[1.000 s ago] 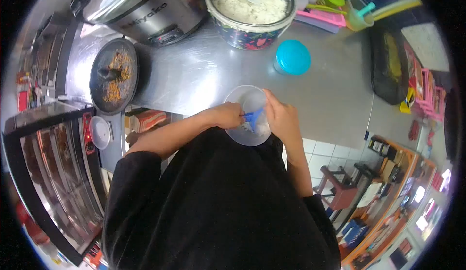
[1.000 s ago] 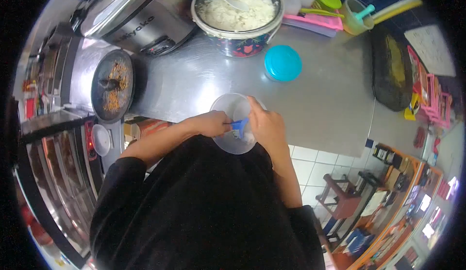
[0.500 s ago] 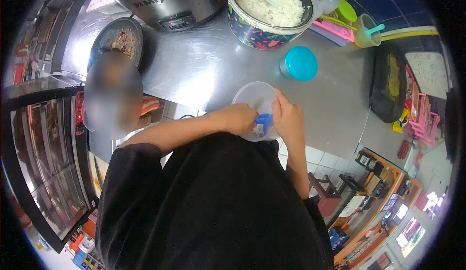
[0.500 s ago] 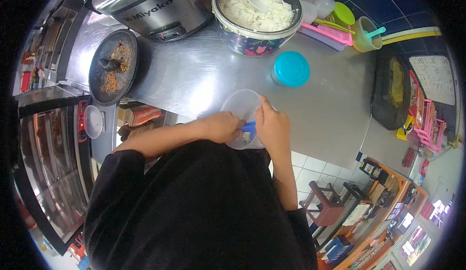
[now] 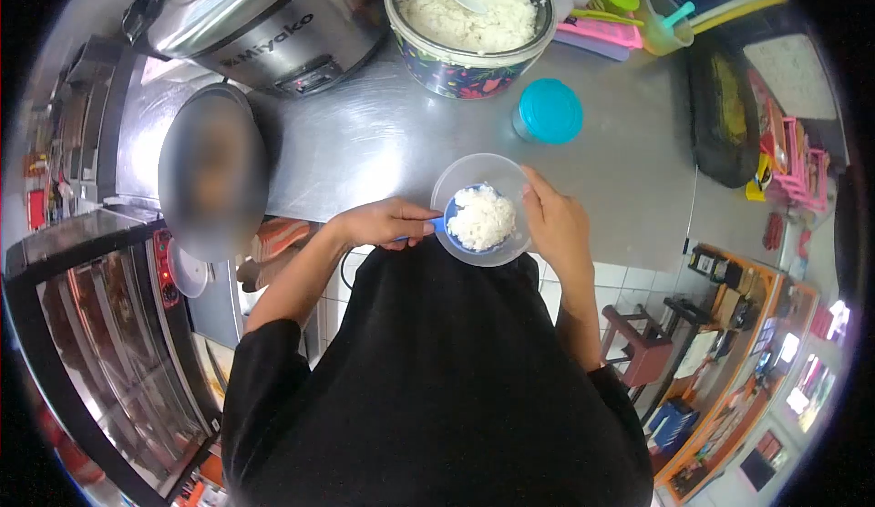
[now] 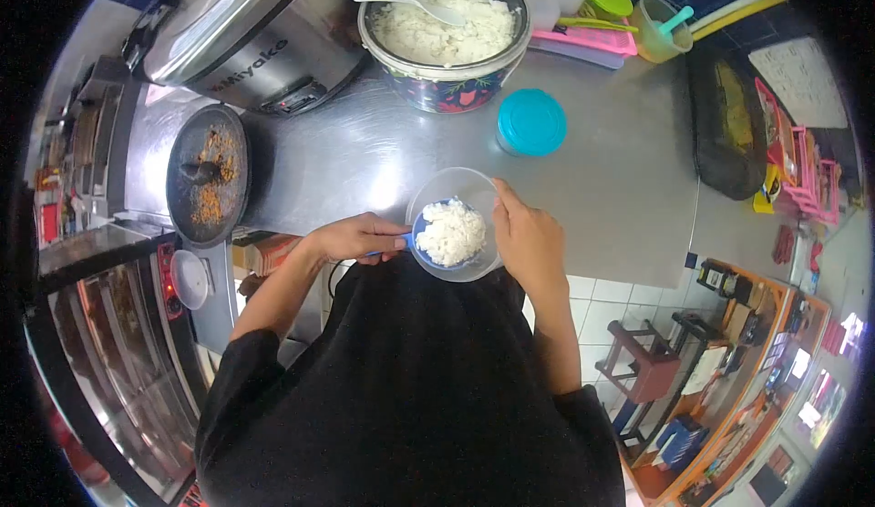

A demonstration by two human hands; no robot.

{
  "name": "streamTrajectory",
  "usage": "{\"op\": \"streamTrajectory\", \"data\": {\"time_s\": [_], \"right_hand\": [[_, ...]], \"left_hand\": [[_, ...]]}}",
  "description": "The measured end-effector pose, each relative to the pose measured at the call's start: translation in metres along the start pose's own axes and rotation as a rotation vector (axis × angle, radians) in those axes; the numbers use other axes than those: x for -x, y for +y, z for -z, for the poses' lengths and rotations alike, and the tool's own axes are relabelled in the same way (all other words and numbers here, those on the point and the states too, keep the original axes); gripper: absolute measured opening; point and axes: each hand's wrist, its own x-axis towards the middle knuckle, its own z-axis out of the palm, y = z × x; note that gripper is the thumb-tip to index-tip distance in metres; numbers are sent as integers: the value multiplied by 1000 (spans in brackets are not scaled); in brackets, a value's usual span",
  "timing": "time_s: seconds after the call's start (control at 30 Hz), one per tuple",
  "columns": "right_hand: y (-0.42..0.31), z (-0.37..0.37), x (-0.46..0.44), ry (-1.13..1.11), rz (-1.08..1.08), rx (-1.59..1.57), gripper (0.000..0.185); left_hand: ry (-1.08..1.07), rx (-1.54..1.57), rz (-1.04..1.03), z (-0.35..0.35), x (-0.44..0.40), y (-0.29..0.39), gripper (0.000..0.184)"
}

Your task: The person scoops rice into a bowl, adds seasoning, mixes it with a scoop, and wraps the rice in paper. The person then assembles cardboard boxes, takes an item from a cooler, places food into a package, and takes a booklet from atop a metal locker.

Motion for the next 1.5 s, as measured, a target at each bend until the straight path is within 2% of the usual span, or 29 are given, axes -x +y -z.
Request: {"op": "streamTrajectory", "data": {"time_s": [0.1, 0.17, 0.2, 0.27, 0.3, 0.37, 0.43, 0.47, 0.5, 0.53, 0.57, 0.63, 0.67, 0.73, 0.77, 0.8, 0.87, 0.9, 0.97, 1.03, 1.17, 1.23, 1.27, 1.33, 1.37, 1.5], "right_hand": [[-2, -4, -1, 14, -23, -49, 36], [-1, -5, -2, -6, -59, -117, 35], [0, -6, -6, -20, -93, -184, 35], [19, -28, -13, 80, -56, -302, 36], [31, -43, -18, 164, -25, -414, 37], [57, -74, -26, 250, 28, -433, 37], [62, -75, -29, 331, 73, -449, 37], [57, -64, -28, 231, 4, -443, 37], [53, -55, -29, 128, -70, -439, 38], [49, -46, -30, 143, -69, -453, 38], [47, -38, -31, 69, -95, -510, 38], [50, -37, -36, -6, -127, -583, 39], [54, -41, -39, -6, -115, -583, 39], [55, -45, -42, -21, -99, -586, 39], [53, -44, -45, -20, -86, -555, 39], [53, -40, -48, -15, -71, -521, 39], [48, -31, -50, -48, -84, -510, 39], [48, -29, -51, -74, -108, -507, 39], [57, -37, -52, -48, -98, -545, 39], [60, -45, -48, -5, -108, -589, 38], [57, -36, -50, -31, -117, -590, 38], [57, -38, -52, -83, -131, -627, 39], [58, -40, -52, -71, -127, -644, 39], [58, -40, -51, -58, -125, -658, 39], [56, -38, -51, -60, -130, -651, 38], [58, -41, -54, -71, -115, -634, 39]], "left_hand": [[5, 45, -50, 0, -1, -2, 45], [183, -44, -69, -5, -3, 3, 43], [191, -54, -76, -14, -7, 8, 43], [794, -1110, -327, -46, -19, 15, 37], [799, -1162, -356, -56, -25, 17, 36], [826, -1241, -395, -63, -36, 22, 36], [762, -1313, -318, -59, -44, 32, 34], [775, -1336, -325, -48, -40, 47, 34], [701, -1346, -303, -39, -30, 68, 31], [622, -1354, -275, -31, -22, 90, 30], [774, -1342, -280, -20, -21, 115, 25], [1078, -1142, -506, 25, -26, 159, 21], [1293, -1234, -562, 49, -36, 182, 16], [1429, -1591, -760, 108, -60, 223, 11], [1378, -1816, -502, 133, -75, 234, 14], [1385, -1812, -493, 153, -87, 238, 14], [1045, -2107, -14, 176, -107, 247, 18], [1036, -2119, -20, 180, -113, 247, 18], [941, -2120, 92, 190, -117, 247, 21], [1001, -2011, 0, 193, -108, 246, 22], [963, -2061, -35, 182, -94, 261, 26], [924, -2134, -201, 187, -102, 252, 32], [923, -2126, -186, 186, -104, 250, 32], [924, -2114, -378, 183, -110, 250, 34], [898, -2089, -396, 185, -112, 248, 36], [839, -2016, -475, 185, -124, 240, 27]]}}
